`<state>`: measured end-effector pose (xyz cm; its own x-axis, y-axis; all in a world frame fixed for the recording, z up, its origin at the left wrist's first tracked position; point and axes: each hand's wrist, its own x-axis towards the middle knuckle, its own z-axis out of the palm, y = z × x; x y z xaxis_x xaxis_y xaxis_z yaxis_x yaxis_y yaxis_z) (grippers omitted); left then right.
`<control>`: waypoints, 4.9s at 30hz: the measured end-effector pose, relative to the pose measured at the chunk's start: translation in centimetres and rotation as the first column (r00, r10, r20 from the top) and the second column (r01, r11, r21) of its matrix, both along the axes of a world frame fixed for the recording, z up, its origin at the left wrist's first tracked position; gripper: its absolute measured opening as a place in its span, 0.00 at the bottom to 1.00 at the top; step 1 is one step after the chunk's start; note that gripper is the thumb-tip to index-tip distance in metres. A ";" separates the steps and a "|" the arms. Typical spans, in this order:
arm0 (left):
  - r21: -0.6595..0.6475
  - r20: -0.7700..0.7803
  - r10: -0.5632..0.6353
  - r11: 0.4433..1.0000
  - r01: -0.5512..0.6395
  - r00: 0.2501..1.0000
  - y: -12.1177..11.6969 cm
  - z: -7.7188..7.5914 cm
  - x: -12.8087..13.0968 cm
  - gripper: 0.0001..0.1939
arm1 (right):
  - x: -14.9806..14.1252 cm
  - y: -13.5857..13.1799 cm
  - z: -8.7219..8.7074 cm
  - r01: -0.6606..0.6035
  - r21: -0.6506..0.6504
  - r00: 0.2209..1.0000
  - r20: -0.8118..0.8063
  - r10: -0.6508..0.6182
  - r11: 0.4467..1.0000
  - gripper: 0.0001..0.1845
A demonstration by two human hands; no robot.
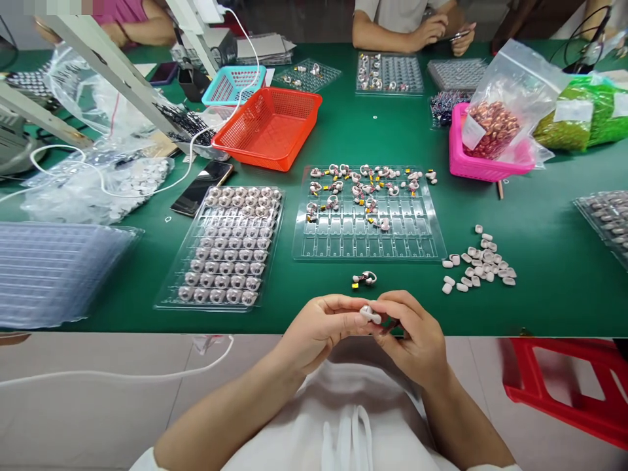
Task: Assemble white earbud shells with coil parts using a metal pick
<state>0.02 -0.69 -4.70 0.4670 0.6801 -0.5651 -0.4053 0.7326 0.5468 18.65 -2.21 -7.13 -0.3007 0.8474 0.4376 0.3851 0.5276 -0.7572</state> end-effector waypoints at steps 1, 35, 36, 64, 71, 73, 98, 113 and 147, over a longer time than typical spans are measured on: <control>-0.013 -0.010 -0.003 1.000 0.003 1.000 0.0 0.0 -0.1 0.14 | 0.1 0.0 0.0 -0.008 -0.012 1.000 -0.014 0.008 1.000 0.18; 0.053 -0.091 0.091 0.995 -0.086 0.992 -0.9 0.0 0.9 0.16 | -0.2 -0.4 -0.9 0.015 -0.089 0.977 -0.213 -0.034 0.996 0.22; 0.056 -0.095 0.094 0.994 -0.089 0.991 -0.9 0.0 0.9 0.16 | -0.1 -0.4 -0.9 0.010 -0.084 0.978 -0.206 -0.027 0.996 0.22; 0.280 -0.215 0.083 0.960 -0.020 0.973 -0.8 -0.1 -0.2 0.09 | 0.1 -0.2 -0.3 -0.110 -0.029 0.989 -0.103 0.107 0.993 0.28; 0.134 -0.050 -0.033 0.990 0.040 0.998 -0.6 -0.2 -0.4 0.15 | 2.0 0.9 0.7 -0.224 -0.331 0.958 -0.250 0.144 0.916 0.16; 0.125 -0.044 -0.079 0.989 0.084 0.996 -0.6 -0.1 -0.6 0.20 | 2.0 1.2 0.9 -0.290 -0.344 0.945 -0.248 0.211 0.893 0.15; 0.074 -0.079 -0.315 0.944 0.320 0.946 -0.1 0.2 -1.8 0.28 | 0.8 0.0 0.1 -0.403 -0.321 0.900 -0.310 0.307 0.857 0.11; 0.068 -0.106 -0.297 0.950 0.305 0.949 0.4 0.8 -1.2 0.29 | 0.4 0.3 0.8 -0.374 -0.251 0.920 -0.222 0.324 0.893 0.10; 0.767 -0.255 0.155 0.634 0.102 0.954 -2.2 -1.0 0.5 0.32 | -2.2 -2.4 -1.7 -0.059 -0.187 0.912 -0.409 -0.024 0.981 0.06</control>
<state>0.50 -2.87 -5.67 0.3566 0.9317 0.0692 -0.1588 -0.0125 0.9872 16.47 -4.63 -8.86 -0.1465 0.9232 0.3553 0.0134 0.3610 -0.9325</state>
